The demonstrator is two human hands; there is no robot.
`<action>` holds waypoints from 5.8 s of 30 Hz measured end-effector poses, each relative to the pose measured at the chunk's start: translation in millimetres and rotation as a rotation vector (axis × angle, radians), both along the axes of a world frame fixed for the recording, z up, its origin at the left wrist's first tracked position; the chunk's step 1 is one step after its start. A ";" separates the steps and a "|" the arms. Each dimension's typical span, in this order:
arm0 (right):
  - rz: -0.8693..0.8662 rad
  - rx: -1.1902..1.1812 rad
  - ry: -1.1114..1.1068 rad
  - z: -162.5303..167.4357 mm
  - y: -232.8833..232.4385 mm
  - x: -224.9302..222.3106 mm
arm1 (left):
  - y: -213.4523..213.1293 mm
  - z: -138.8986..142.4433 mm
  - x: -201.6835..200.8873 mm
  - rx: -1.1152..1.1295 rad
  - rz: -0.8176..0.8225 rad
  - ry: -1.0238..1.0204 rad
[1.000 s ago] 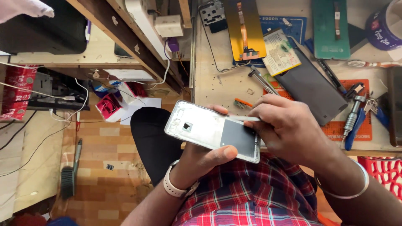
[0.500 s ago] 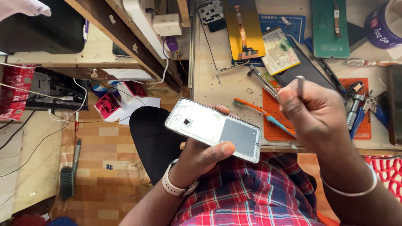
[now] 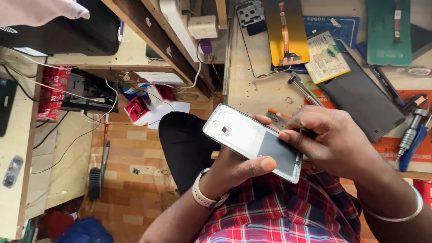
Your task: The person uses a metal spudger to scrape adhesive residue from the inside of a smartphone chassis. They then handle a yellow battery, peel a protective film from a connector, and apply sealant along the chassis edge using a tube.
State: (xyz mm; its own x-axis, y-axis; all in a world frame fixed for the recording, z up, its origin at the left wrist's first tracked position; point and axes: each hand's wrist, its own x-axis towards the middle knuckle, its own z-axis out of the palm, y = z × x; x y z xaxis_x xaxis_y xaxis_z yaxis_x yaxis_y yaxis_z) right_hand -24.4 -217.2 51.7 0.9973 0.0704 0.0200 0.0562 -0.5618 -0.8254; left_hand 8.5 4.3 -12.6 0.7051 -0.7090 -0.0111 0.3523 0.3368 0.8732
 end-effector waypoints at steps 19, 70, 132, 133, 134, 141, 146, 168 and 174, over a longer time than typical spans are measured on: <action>-0.127 0.288 0.133 -0.3 2.6 21.0 | -0.4 6.7 6.5 0.041 -0.132 -0.103; -0.067 -0.124 -0.356 -2.3 24.8 27.1 | -3.6 7.8 17.0 0.073 -0.271 -0.066; -0.330 0.232 -0.339 -21.5 7.1 -66.0 | -14.4 11.9 0.9 0.169 0.130 -0.025; -0.324 0.207 -0.355 -21.8 7.7 -65.5 | -15.0 12.2 1.1 0.168 0.127 -0.021; -0.316 0.183 -0.369 -22.3 8.5 -65.0 | -15.3 12.3 1.3 0.167 0.125 -0.017; -0.297 0.085 -0.404 -21.6 8.2 -63.6 | -11.8 11.6 -2.2 0.260 0.151 -0.084; -0.301 0.045 -0.405 -19.1 9.3 -63.3 | -11.1 10.6 -2.3 0.274 0.162 -0.103; -0.288 0.008 -0.456 -14.7 12.8 -62.6 | -12.4 12.3 -3.0 0.294 0.160 -0.133; -0.248 0.051 -0.440 -12.3 15.2 -56.8 | -10.4 10.7 -3.8 0.307 0.122 -0.131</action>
